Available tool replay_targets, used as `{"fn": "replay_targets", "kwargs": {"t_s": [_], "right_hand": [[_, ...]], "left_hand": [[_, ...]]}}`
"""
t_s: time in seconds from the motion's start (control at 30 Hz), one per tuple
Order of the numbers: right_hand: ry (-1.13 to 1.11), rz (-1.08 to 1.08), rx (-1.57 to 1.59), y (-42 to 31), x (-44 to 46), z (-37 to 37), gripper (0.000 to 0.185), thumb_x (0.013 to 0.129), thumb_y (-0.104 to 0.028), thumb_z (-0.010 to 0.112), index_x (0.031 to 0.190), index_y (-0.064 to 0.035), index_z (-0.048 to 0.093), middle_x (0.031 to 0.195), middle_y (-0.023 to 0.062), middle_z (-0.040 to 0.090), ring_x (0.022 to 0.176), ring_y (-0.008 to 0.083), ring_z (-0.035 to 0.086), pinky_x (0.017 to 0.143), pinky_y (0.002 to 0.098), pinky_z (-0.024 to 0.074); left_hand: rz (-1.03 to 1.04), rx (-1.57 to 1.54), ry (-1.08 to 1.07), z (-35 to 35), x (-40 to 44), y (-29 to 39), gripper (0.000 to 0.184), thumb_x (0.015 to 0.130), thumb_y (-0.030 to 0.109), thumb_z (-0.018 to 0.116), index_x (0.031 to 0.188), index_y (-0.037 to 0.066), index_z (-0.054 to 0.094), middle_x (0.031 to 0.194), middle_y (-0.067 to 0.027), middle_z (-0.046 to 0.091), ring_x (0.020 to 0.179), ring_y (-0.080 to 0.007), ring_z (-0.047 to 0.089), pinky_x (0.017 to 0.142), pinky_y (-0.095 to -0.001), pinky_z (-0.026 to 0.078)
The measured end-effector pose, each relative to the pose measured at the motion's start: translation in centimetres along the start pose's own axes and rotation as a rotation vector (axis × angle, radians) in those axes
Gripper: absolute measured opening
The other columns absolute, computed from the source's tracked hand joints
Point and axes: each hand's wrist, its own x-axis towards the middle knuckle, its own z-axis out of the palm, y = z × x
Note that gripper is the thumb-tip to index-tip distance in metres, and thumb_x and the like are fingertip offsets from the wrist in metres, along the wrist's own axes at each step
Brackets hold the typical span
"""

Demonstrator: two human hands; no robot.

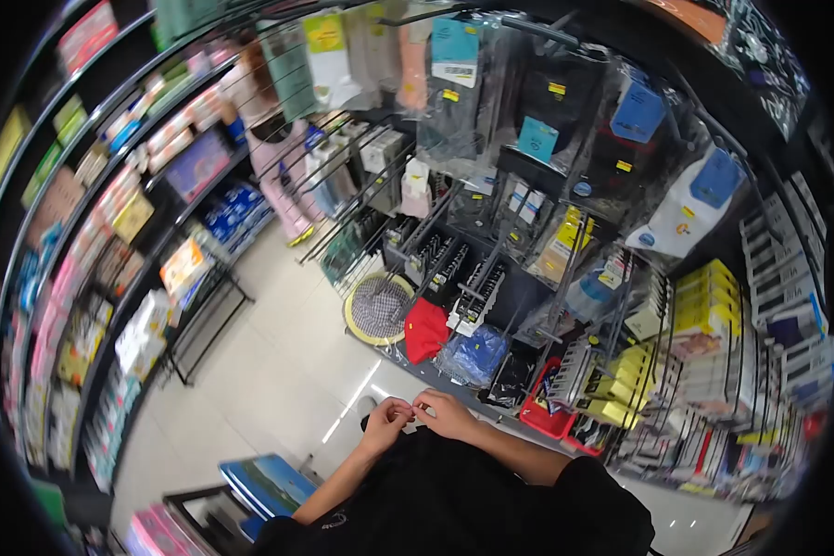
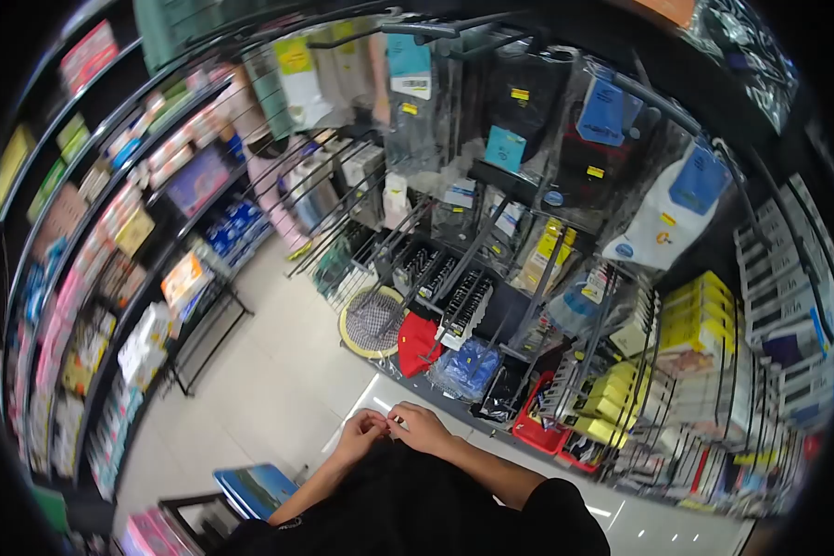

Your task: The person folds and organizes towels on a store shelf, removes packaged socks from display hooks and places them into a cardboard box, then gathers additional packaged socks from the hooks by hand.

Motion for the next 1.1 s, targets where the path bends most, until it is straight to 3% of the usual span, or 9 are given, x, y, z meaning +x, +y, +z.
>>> {"fn": "replay_targets", "kwargs": {"t_s": [0.17,0.27,0.5,0.53,0.7,0.83,0.9,1.0,1.1], "right_hand": [[0.111,0.081,-0.048,-2.0,5.2,3.5,0.013,0.087,-0.014,0.058,0.093,-0.0025,0.06,0.093,0.0151,0.062,0.087,0.0357,0.062,0.075,0.0423,0.0498],[0.159,0.12,-0.099,-3.5,7.6,4.8,0.009,0.086,-0.01,0.058,0.09,-0.0015,0.057,0.096,0.0134,0.059,0.089,0.0322,0.061,0.076,0.0385,0.0487],[0.255,0.186,-0.076,-3.7,9.1,5.8,0.014,0.082,-0.003,0.055,0.096,-0.001,0.055,0.105,0.0136,0.057,0.095,0.0348,0.059,0.081,0.0394,0.0487],[0.294,0.187,-0.111,-3.7,8.9,5.1,0.019,0.08,-0.001,0.054,0.098,-0.0018,0.058,0.105,0.0141,0.058,0.098,0.0346,0.06,0.082,0.0396,0.0493],[0.605,0.253,-0.33,0.3,7.0,-0.7,0.023,0.081,0.0,0.055,0.102,-0.0023,0.06,0.095,0.0157,0.063,0.091,0.0336,0.063,0.079,0.0393,0.0508],[0.777,0.511,-0.128,3.8,5.3,-8.3,0.015,0.085,-0.006,0.059,0.1,-0.0046,0.059,0.089,0.0116,0.065,0.077,0.0188,0.064,0.068,0.0304,0.0497],[0.956,0.415,-0.084,7.1,4.7,-11.6,0.011,0.088,-0.006,0.059,0.099,-0.0054,0.059,0.086,0.0075,0.064,0.075,0.0132,0.061,0.066,0.0271,0.0483],[1.11,0.28,-0.092,9.8,5.0,-15.4,0.011,0.089,-0.007,0.06,0.1,-0.0051,0.058,0.083,0.0056,0.062,0.073,0.0128,0.06,0.065,0.0267,0.048],[1.243,0.215,0.139,9.9,7.0,-17.8,0.014,0.088,-0.007,0.061,0.101,-0.0038,0.056,0.083,0.0056,0.06,0.072,0.0136,0.059,0.065,0.027,0.0481]], "left_hand": [[0.051,0.148,-0.189,-6.6,4.2,4.4,0.013,0.089,0.0,0.059,0.101,0.001,0.058,0.087,-0.0054,0.065,0.083,-0.011,0.062,0.075,-0.0232,0.049],[0.057,0.238,-0.286,-9.7,6.4,6.1,0.012,0.088,-0.002,0.059,0.1,0.0,0.057,0.086,-0.005,0.064,0.082,-0.011,0.062,0.075,-0.0236,0.049],[-0.008,0.19,-0.434,-11.0,9.2,8.3,0.015,0.088,-0.003,0.058,0.094,0.005,0.046,0.087,-0.0071,0.063,0.082,-0.0115,0.062,0.075,-0.0245,0.049],[-0.007,0.139,-0.444,-10.7,9.5,8.2,0.021,0.088,-0.003,0.058,0.091,0.008,0.04,0.087,-0.0083,0.063,0.081,-0.0117,0.062,0.074,-0.025,0.049],[-0.142,0.202,-0.477,-8.5,9.7,8.3,0.012,0.091,0.002,0.056,0.097,0.006,0.046,0.088,-0.0075,0.064,0.082,-0.0125,0.063,0.073,-0.025,0.048],[-0.104,0.405,-0.664,-8.4,11.1,6.5,0.01,0.095,0.006,0.052,0.105,0.004,0.051,0.091,-0.0073,0.064,0.086,-0.0137,0.064,0.074,-0.0244,0.048],[-0.104,0.324,-0.613,-7.0,10.3,7.9,0.012,0.094,0.005,0.053,0.106,0.004,0.052,0.092,-0.0075,0.064,0.087,-0.0142,0.063,0.075,-0.0245,0.048],[-0.098,0.24,-0.554,-5.0,9.3,9.7,0.016,0.092,0.002,0.054,0.108,0.003,0.052,0.094,-0.0078,0.064,0.088,-0.015,0.063,0.077,-0.0251,0.048],[-0.063,0.23,-0.59,-4.2,9.5,9.4,0.019,0.091,0.0,0.057,0.11,0.002,0.053,0.096,-0.0078,0.063,0.09,-0.0151,0.063,0.079,-0.0259,0.049]]}}
